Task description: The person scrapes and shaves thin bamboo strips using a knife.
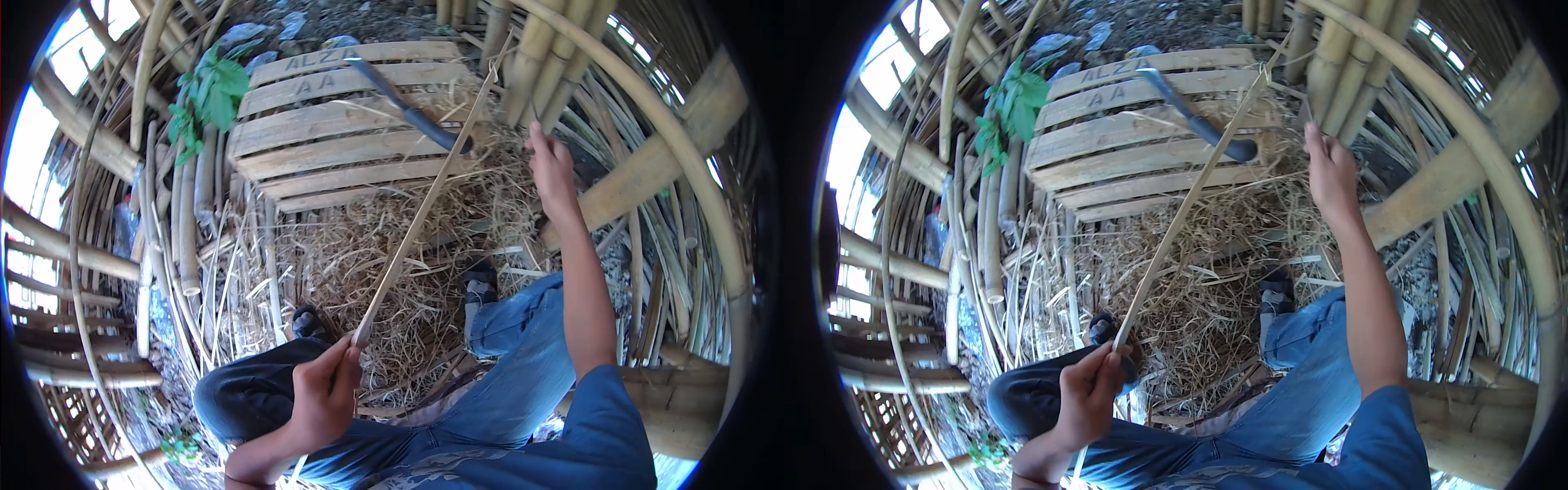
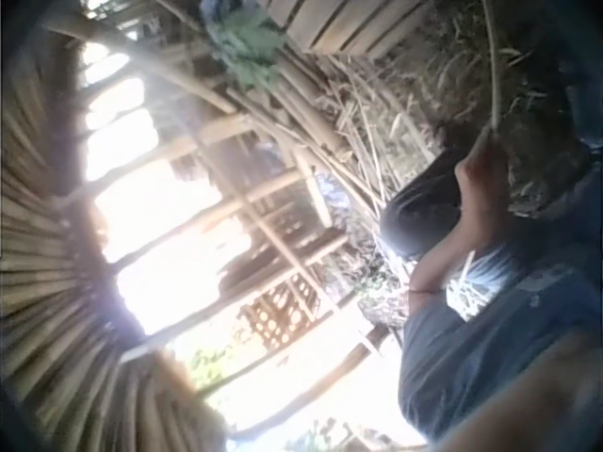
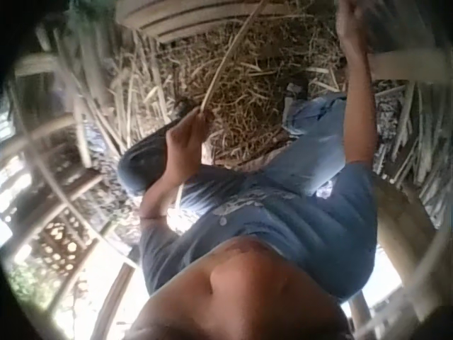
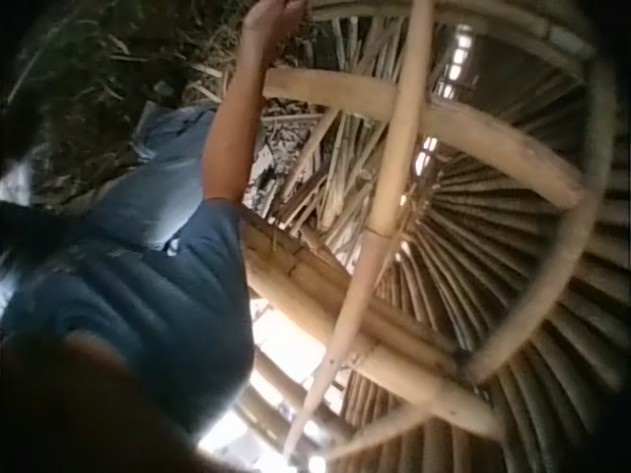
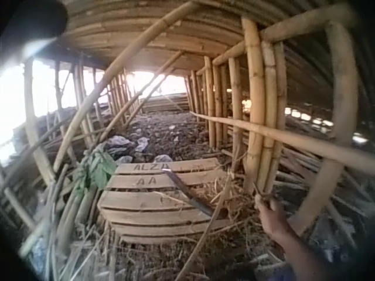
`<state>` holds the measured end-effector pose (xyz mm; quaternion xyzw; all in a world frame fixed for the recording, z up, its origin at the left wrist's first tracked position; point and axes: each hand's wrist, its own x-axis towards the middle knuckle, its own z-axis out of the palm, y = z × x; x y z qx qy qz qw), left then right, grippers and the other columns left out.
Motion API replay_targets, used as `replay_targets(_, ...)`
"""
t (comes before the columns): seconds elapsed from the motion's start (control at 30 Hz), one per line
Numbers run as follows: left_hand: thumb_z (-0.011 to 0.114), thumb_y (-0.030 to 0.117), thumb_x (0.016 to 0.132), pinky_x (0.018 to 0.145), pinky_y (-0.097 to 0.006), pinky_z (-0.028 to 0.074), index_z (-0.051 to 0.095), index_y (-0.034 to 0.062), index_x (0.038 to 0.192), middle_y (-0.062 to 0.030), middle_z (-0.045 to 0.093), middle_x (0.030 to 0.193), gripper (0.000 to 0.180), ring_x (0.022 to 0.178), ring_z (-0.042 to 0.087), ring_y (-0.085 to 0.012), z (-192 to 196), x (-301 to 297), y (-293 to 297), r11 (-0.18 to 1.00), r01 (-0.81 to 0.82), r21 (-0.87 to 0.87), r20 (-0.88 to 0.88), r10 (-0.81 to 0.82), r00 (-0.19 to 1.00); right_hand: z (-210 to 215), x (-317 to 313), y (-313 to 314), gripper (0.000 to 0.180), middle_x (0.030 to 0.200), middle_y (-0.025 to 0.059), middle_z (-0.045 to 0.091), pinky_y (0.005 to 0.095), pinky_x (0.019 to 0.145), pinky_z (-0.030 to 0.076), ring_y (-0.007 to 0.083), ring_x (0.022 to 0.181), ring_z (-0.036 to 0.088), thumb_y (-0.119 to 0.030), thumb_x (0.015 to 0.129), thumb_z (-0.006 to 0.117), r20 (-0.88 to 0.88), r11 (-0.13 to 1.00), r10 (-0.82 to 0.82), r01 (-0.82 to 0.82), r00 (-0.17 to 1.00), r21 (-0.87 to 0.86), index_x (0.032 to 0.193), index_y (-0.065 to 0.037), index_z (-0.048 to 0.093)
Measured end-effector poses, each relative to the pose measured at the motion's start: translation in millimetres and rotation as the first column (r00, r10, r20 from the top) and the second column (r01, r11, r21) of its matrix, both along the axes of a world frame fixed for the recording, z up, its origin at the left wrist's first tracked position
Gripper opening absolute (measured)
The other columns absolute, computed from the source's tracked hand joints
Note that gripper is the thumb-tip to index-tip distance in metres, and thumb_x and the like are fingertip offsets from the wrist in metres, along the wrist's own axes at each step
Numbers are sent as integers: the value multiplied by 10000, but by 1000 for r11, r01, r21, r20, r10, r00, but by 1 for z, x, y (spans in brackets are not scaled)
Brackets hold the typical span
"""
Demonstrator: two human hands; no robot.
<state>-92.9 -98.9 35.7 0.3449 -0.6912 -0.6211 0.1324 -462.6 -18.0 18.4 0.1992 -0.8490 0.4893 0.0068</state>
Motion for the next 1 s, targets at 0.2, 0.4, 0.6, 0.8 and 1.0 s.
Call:
replay_targets(0.2,415,186,974,424,-188,251,567,-24,1006,40,402,571,261,481,320,-28,-10,-4,-15,960,23,280,5,-25,1000,-6,104,-9,288,588,62,501,336,464,381,166,504,497,-271,936,456,-188,879,464,-476,866,-19,824,-18,536)
replay_targets(0.4,420,185,973,426,-182,249,561,-6,1038,38,400,599,246,490,316,-28,-16,-6,-15,945,-1,328,-20,8,1000,-33,165,-16,246,564,97,509,346,385,418,242,440,544,-216,897,502,-391,704,689,-691,610,163,737,-30,502)
replay_targets(0.6,434,131,964,465,-195,258,571,-26,1072,38,407,591,235,529,319,-21,-17,-10,-8,963,-90,253,8,91,996,-28,179,-21,259,555,100,513,340,379,433,246,442,557,-223,890,517,-459,678,720,-668,521,305,719,-32,488)
replay_targets(0.8,450,130,958,474,-192,283,570,-37,1054,35,427,602,226,547,337,-20,-14,-12,-6,978,-129,166,38,124,992,-33,179,-26,228,567,101,514,349,395,432,254,456,552,-193,886,518,-436,696,711,-641,551,324,729,-30,484)
replay_targets(1.0,471,112,947,457,-202,302,564,-50,1002,30,431,594,195,551,353,-17,-22,-8,-5,984,-148,99,28,146,989,-33,178,-30,210,577,95,495,363,411,424,267,468,542,-170,879,520,-425,702,709,-618,563,353,725,-34,472)
